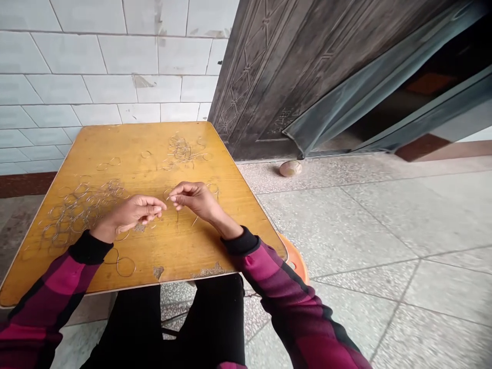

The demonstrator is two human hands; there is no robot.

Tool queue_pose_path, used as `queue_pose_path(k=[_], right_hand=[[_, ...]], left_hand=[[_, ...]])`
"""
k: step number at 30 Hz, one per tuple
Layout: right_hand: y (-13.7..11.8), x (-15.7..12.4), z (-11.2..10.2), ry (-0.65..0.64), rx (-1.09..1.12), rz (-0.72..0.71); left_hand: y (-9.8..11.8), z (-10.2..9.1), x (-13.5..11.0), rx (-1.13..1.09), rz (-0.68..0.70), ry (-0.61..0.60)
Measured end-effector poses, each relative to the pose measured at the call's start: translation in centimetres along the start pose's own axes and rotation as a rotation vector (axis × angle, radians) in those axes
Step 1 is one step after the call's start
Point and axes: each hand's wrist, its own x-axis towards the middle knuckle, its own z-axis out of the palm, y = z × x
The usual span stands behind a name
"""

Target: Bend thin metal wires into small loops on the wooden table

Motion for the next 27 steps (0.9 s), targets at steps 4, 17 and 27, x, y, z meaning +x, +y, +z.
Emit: queue_pose_path(k=[4,17,27], right_hand=[[-0.2,-0.2,0.2,-0.057,-0.011,-0.149],[0.3,-0.6,-0.5,-0.157,-0.271,-0.302],[0.2,-1.0,-0.5,-0.101,-0.290,-0.331]], left_hand=[[-0.3,0.9,-0.3,-0.207,-0.096,-0.069],[-2.1,0.8,0.2,-0.514,-0.196,-0.185],[-2.6,1.0,0.1,-0.470,-0.156,-0.275]])
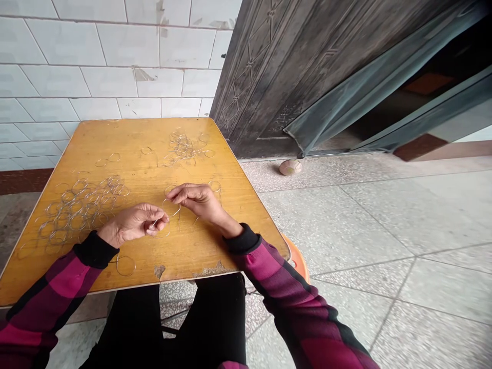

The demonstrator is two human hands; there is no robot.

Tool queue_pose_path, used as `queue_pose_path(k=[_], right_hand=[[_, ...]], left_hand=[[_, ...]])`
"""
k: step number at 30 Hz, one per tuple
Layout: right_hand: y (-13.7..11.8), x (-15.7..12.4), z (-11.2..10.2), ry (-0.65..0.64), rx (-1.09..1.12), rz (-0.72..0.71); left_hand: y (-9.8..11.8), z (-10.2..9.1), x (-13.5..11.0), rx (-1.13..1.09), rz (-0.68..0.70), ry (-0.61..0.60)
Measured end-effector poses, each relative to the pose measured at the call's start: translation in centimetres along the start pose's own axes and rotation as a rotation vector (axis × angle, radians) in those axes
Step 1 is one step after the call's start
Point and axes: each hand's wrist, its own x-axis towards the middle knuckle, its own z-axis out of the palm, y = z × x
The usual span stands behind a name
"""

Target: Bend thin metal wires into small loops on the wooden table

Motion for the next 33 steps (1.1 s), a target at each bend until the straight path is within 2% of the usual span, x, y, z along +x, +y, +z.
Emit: queue_pose_path(k=[7,16,26,33], right_hand=[[0.3,0.0,0.5,-0.049,0.148,0.016],[0.2,0.1,0.6,-0.102,0.206,0.081],[0.8,0.1,0.8,-0.181,0.281,0.052],[1.1,0.2,1.0,-0.167,0.290,0.045]], left_hand=[[-0.3,-0.1,0.2,-0.054,-0.108,-0.026],[0.1,0.6,-0.3,0.032,-0.100,0.056],[0.0,1.3,-0.6,0.174,-0.096,0.109],[-0.3,2.2,-0.4,0.208,-0.004,0.172]])
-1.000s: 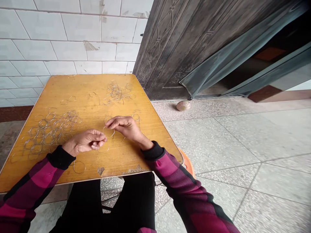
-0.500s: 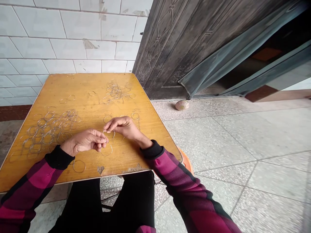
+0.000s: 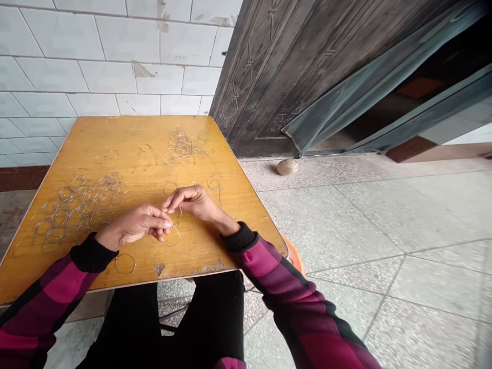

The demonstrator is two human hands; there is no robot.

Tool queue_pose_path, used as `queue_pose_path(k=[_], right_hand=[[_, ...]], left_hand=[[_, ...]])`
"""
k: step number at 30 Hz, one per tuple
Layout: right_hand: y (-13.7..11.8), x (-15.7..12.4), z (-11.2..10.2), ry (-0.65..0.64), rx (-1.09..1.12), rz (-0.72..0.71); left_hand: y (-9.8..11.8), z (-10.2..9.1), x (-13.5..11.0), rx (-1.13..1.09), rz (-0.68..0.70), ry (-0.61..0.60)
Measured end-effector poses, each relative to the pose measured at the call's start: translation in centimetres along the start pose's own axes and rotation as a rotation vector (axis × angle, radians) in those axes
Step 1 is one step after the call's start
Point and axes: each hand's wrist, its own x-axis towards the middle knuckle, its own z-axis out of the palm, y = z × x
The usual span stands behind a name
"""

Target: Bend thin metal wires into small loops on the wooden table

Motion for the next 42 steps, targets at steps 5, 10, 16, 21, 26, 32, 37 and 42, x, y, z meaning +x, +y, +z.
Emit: queue_pose_path(k=[5,10,16,21,26,32,37,42], right_hand=[[-0.2,-0.1,0.1,0.144,-0.155,-0.026],[-1.6,-0.9,0.8,0.253,-0.743,-0.305],[-0.8,-0.9,2.5,0.039,-1.349,-0.402],[0.0,-0.7,3.4,0.059,-1.564,-0.300],[-0.2,-0.4,5.0,0.063,-1.464,-0.040],[-1.0,-0.4,6.2,0.029,-0.738,0.341],[-0.1,-0.5,7.0,0.021,-0.099,0.592],[-0.6,-0.6,5.4,-0.101,-0.052,0.672]], left_hand=[[-0.1,0.4,0.3,-0.038,0.192,0.142],[0.2,-0.5,0.9,-0.088,0.475,0.428],[0.0,-0.4,1.5,-0.112,0.657,0.632],[0.1,0.3,1.3,-0.198,0.702,0.646],[0.3,0.7,1.1,-0.253,0.759,0.668],[0.8,0.2,1.2,-0.272,0.818,0.711],[1.0,0.1,1.3,-0.260,0.820,0.731],[0.6,0.0,1.6,-0.133,0.770,0.726]])
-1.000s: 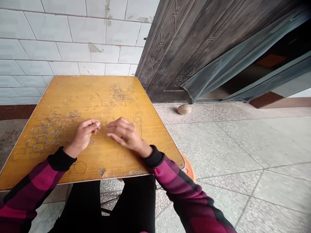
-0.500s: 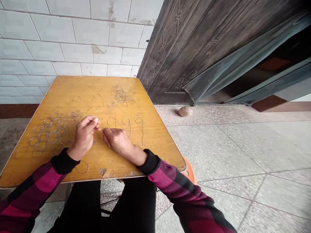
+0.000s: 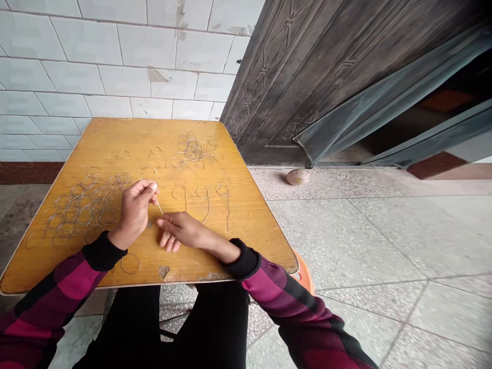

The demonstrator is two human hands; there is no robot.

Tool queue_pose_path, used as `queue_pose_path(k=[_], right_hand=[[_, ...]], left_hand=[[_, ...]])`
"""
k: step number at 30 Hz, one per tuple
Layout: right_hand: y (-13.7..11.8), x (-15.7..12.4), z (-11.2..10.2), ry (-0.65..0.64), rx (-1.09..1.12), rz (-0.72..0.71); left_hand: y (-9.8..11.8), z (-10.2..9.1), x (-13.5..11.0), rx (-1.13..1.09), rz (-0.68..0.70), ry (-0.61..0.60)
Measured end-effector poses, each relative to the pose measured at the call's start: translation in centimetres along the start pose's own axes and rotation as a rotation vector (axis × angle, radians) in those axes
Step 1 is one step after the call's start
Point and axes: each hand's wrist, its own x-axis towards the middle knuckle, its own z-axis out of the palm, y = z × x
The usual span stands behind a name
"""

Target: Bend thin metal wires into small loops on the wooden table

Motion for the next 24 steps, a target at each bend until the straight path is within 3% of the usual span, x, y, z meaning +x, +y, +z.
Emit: queue_pose_path(k=[2,4,6,9,12,19,24], right_hand=[[-0.4,-0.7,-1.6,0.094,-0.163,-0.072],[-0.7,-1.1,-3.2,0.358,-0.205,-0.236],[-0.7,-1.0,-4.2,0.519,-0.140,-0.362],[-0.3,-0.4,-4.2,0.480,-0.050,-0.445],[0.1,0.1,-3.6,0.475,-0.026,-0.467],[-0.1,-0.3,-3.6,0.570,0.017,-0.402],[0.4,0.4,-3.3,0.511,0.148,-0.381]], left_hand=[[-0.3,-0.1,-0.1,0.069,-0.009,-0.056],[-0.6,-0.2,-0.4,0.135,-0.020,-0.132],[-0.8,-0.1,-0.7,0.182,-0.036,-0.223],[-1.0,0.2,-1.3,0.213,-0.066,-0.310],[-0.9,0.5,-1.7,0.174,-0.109,-0.323],[-0.8,0.7,-2.2,0.045,-0.370,-0.410],[-1.1,0.7,-2.3,0.003,-0.374,-0.380]])
